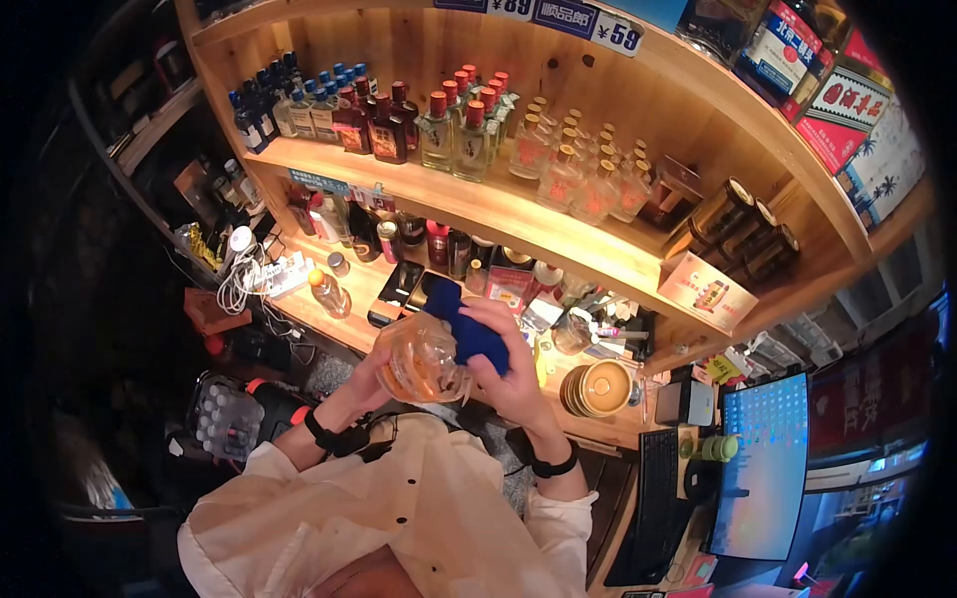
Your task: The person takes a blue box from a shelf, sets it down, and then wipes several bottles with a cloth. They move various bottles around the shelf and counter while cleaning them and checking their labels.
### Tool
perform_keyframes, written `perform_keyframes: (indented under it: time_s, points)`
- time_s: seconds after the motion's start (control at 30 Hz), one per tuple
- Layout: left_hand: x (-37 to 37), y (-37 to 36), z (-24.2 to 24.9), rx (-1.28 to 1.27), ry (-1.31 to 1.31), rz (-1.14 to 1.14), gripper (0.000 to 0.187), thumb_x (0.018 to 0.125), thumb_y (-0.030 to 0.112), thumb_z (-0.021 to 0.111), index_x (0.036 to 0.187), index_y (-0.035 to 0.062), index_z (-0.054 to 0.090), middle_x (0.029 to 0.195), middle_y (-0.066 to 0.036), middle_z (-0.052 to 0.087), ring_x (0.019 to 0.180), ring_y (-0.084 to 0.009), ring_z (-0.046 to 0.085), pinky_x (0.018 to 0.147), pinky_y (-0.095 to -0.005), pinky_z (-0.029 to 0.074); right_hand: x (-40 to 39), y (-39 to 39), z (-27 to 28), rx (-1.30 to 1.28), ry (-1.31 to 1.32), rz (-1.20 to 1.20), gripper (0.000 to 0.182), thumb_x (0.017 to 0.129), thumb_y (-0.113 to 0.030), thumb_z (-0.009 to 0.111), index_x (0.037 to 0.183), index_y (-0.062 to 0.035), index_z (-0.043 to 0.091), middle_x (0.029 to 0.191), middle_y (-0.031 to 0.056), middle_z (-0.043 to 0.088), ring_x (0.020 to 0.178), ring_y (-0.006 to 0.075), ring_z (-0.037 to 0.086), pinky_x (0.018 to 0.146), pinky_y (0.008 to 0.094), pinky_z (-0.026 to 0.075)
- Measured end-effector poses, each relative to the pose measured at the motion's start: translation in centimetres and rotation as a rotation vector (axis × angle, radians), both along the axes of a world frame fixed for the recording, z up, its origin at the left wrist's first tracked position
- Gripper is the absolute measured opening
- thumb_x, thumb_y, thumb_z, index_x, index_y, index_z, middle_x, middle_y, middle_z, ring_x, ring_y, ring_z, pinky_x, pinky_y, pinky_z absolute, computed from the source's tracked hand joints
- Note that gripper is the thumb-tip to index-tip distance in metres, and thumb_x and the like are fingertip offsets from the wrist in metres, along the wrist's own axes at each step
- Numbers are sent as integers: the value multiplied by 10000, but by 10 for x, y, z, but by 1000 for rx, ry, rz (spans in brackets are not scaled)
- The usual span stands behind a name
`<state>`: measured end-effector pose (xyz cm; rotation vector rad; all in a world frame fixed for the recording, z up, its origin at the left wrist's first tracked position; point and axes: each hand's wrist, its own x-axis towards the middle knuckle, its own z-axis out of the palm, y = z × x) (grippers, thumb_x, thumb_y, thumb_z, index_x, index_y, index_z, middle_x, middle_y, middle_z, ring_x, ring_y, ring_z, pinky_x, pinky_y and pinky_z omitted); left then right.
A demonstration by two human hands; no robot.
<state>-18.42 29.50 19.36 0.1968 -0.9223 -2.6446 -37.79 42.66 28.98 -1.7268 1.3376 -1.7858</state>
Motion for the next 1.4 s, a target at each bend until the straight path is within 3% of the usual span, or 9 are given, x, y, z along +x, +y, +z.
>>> perform_keyframes:
  time_s: [0.13, 0.33, 0.6, 0.7, 0.83, 0.9, 0.97, 1.13, 1.4]
  points:
    - [-3, 12, 12, -43, -69, 141, 780, 856, 362, 722, 1447, 87, 295, 1361, -95, 469, 1283, -225, 472, 1071, -397, 418, -5, -1, 2, -50, 221, -194, 401, 791, 33, 654, 1175, -21, 553, 1131, 184, 568, 987, 326, 587, 881, 375, 475]
    - [0, 7, 14, -665, -89, 433, 614, 816, 301, 719, 1278, 92, 373, 1263, -84, 475, 1179, -172, 496, 996, -341, 428, 11, -4, 8, 26, 225, -416, 351, 778, 76, 651, 1113, 1, 576, 1007, 159, 575, 871, 282, 602, 772, 319, 486]
    - [0, 15, 16, 46, -89, 89, 684, 949, 433, 572, 1478, 93, 303, 1432, -107, 445, 1319, -265, 455, 1112, -440, 380, 0, 0, 3, 3, 153, -137, 329, 843, 7, 624, 1169, 3, 579, 1148, 163, 566, 993, 268, 589, 903, 336, 458]
    - [-1, 18, 27, 135, -105, 52, 616, 994, 439, 469, 1486, 101, 317, 1453, -119, 434, 1329, -283, 449, 1116, -453, 373, -6, 1, 2, 25, 51, -87, 365, 897, -73, 607, 1249, 6, 555, 1239, 163, 548, 1053, 248, 578, 950, 332, 438]
    - [-2, 14, 29, 96, -152, 84, 601, 1005, 432, 441, 1487, 97, 313, 1467, -117, 423, 1338, -290, 441, 1117, -465, 370, -11, -4, -10, -84, -591, -165, 481, 1013, -319, 519, 1347, 24, 470, 1334, 132, 515, 1164, 247, 565, 971, 327, 472]
    - [-5, 11, 28, 153, -80, 87, 605, 1008, 455, 414, 1487, 99, 315, 1462, -116, 431, 1333, -292, 449, 1111, -468, 377, -17, -3, -24, -15, -513, -286, 464, 1043, -300, 436, 1394, 3, 423, 1380, 126, 497, 1263, 264, 507, 1073, 374, 401]
    - [-7, 9, 29, 161, -78, 91, 615, 1007, 471, 404, 1488, 99, 315, 1456, -115, 441, 1325, -295, 457, 1107, -469, 382, -22, -6, -39, -19, -993, -36, 464, 1054, -282, 392, 1434, -17, 382, 1410, 122, 482, 1318, 257, 460, 1129, 383, 330]
    - [-14, 9, 26, 203, -20, 18, 556, 1024, 449, 388, 1474, 124, 348, 1433, -106, 465, 1309, -264, 475, 1085, -463, 407, 1, -24, -75, 105, -900, 61, 433, 1042, -240, 387, 1415, -23, 418, 1381, 112, 518, 1250, 204, 524, 1048, 352, 418]
    - [-19, 18, 25, 343, 104, -183, 600, 1004, 552, 333, 1423, 132, 420, 1265, -101, 584, 979, -264, 615, 705, -433, 500, 0, -31, -93, 313, -1144, 290, 454, 1027, -256, 410, 1408, -8, 418, 1369, 99, 525, 1228, 198, 533, 1034, 343, 435]
